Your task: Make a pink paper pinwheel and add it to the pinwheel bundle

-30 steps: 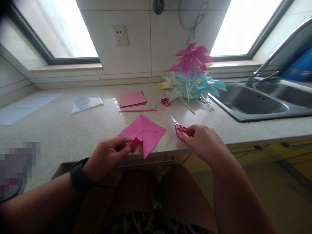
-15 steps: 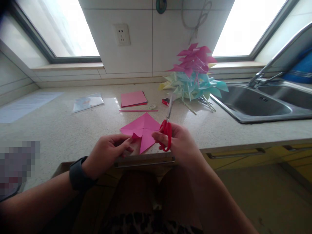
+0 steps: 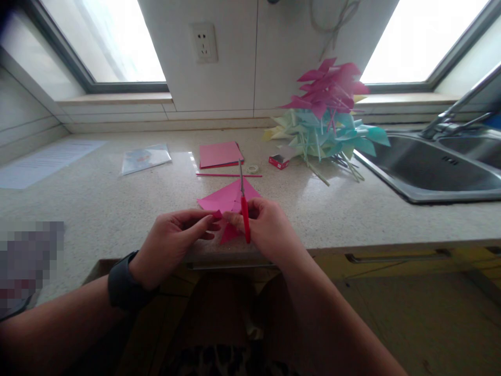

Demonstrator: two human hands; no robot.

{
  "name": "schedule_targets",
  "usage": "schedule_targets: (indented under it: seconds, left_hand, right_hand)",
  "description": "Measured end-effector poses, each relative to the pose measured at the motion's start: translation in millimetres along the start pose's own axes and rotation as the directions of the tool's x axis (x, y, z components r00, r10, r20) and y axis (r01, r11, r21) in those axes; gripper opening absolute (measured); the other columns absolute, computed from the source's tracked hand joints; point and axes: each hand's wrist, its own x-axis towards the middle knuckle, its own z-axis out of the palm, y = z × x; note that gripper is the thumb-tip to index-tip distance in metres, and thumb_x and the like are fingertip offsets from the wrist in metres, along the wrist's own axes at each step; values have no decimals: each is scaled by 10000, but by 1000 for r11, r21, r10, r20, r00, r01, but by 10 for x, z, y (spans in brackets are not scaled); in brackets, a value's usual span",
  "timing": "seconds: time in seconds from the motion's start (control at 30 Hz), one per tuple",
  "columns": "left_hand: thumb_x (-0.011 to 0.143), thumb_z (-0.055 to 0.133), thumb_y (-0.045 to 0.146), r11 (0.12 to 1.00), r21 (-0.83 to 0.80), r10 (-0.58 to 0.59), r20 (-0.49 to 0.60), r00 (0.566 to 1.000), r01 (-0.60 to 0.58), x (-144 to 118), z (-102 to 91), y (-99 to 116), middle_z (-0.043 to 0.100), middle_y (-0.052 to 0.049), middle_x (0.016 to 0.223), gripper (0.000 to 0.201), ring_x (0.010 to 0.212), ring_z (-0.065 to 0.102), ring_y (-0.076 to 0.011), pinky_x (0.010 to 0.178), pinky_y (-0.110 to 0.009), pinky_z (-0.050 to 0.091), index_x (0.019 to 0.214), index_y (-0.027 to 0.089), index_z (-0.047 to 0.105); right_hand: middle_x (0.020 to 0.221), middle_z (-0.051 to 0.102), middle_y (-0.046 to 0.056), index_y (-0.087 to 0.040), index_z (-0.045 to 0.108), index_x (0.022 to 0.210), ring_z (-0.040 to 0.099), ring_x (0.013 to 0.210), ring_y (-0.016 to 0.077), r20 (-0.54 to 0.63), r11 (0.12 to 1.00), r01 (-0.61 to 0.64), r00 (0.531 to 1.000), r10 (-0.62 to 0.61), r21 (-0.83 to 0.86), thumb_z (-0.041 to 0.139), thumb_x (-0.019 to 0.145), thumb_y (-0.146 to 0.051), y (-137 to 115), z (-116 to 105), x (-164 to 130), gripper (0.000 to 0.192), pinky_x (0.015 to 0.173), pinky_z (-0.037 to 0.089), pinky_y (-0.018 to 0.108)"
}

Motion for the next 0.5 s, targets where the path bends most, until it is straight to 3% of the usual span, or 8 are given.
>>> schedule_targets:
  seconds: [0.33,0.5]
  left_hand:
    - [850,740,353,999,-23,41,40,998,-40,-47,23,-10,794,-21,911,220,739,704,-124,743,-252,559,1020,218,776]
    - [812,787,325,998,-63,16,47,999,-13,-57,52,-62,770,-30,993,313,868,710,-154,788,-275,562,1088,206,700]
  right_hand:
    - [696,656,2,-169,697,779,552,614,121,-37,989,-21,999,27,143,838,710,-437,-51,54,-40,310,552,418,231]
    - [690,643,-11,-170,668,768,554,612,111,-50,975,-15,998,27,221,868,677,-396,0,78,-10,315,564,438,223]
